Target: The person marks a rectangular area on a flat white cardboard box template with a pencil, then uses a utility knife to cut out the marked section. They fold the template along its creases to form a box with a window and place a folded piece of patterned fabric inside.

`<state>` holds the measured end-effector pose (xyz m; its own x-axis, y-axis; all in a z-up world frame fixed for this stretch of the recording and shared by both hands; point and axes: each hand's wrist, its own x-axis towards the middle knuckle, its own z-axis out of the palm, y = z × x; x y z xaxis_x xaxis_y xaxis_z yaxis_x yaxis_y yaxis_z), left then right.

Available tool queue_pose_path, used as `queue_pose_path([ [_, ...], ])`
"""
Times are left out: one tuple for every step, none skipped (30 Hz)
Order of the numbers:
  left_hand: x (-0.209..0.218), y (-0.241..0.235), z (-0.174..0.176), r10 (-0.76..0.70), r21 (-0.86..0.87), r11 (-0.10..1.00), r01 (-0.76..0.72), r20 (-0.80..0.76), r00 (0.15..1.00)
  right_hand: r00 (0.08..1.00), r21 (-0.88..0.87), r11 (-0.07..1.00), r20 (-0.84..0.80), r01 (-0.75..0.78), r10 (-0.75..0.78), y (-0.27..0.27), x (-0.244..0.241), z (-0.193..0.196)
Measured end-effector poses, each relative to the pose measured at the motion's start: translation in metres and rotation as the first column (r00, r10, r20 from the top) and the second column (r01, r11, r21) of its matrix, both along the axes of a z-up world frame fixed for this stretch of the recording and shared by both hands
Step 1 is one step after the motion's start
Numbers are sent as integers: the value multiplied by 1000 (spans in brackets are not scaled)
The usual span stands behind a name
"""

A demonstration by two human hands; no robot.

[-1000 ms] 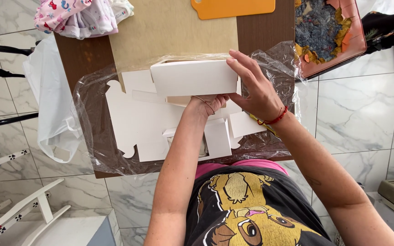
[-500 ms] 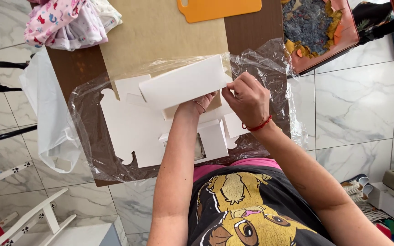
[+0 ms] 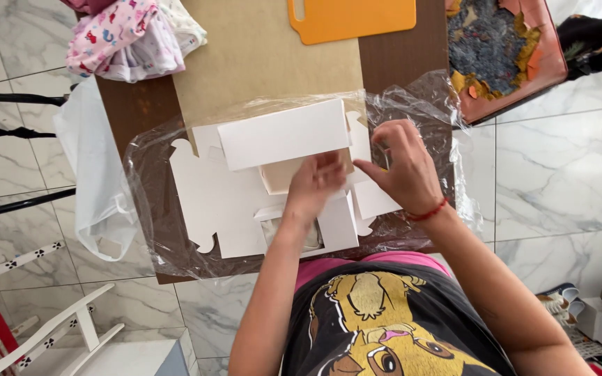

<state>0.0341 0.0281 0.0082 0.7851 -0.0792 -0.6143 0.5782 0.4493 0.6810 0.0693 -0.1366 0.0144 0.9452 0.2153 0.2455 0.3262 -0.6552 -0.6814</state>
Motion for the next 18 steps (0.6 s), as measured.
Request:
queue_pose_path([
  [-14,5,0,4,2,1000,-4,-1,1000,1000,2,1000,-1,-4,4,1,4,9],
  [-29,10,-1,-94,206,974,96,-18,995,993,91,990,-38,-106,110,2,7,17],
  [-46,16,-1,-187,399,896,196,-62,980,974,183,962,-70,-202,217,3,7,25],
  [-50,23,18,-183,401,895,195,-68,981,972,188,961,-74,-204,221,6,12,27],
  [-51,30,36,-141,702,711,40,87,986,954,189,940,-42,-284,297,9,18,29],
  [-54,37,55,-153,887,434,-156,243,958,928,188,913,-10,-363,371,11,24,31],
  [-47,47,61,-149,887,435,-154,240,959,927,187,912,-14,-366,375,10,31,28],
  [-42,58,67,-240,918,281,-280,349,906,891,174,879,-18,-443,453,9,38,25],
  [-36,69,73,-343,900,124,-418,434,833,847,161,837,-17,-523,532,10,47,23],
  [-30,76,69,-336,899,119,-421,436,835,842,160,832,-14,-531,540,15,47,24],
  [-20,84,65,-448,932,122,-342,359,819,844,170,836,-41,-521,534,19,51,27],
  [-10,92,62,-554,959,113,-260,278,784,846,180,841,-68,-511,528,24,55,29],
  [-9,96,58,-549,957,115,-267,286,785,844,173,839,-64,-516,532,22,52,33],
  [-7,99,53,-667,955,76,-285,262,698,822,118,819,-36,-561,568,19,50,36],
  [-5,102,49,-768,952,39,-305,223,600,796,62,795,-13,-603,605,16,48,39],
  [-11,101,34,-764,951,40,-308,228,604,792,58,792,-13,-608,610,10,43,30],
  [-17,104,20,-797,915,14,-403,253,548,788,-9,790,65,-613,612,7,38,20],
  [-23,105,5,-830,870,-7,-494,270,488,777,-76,789,143,-609,613,3,33,9],
])
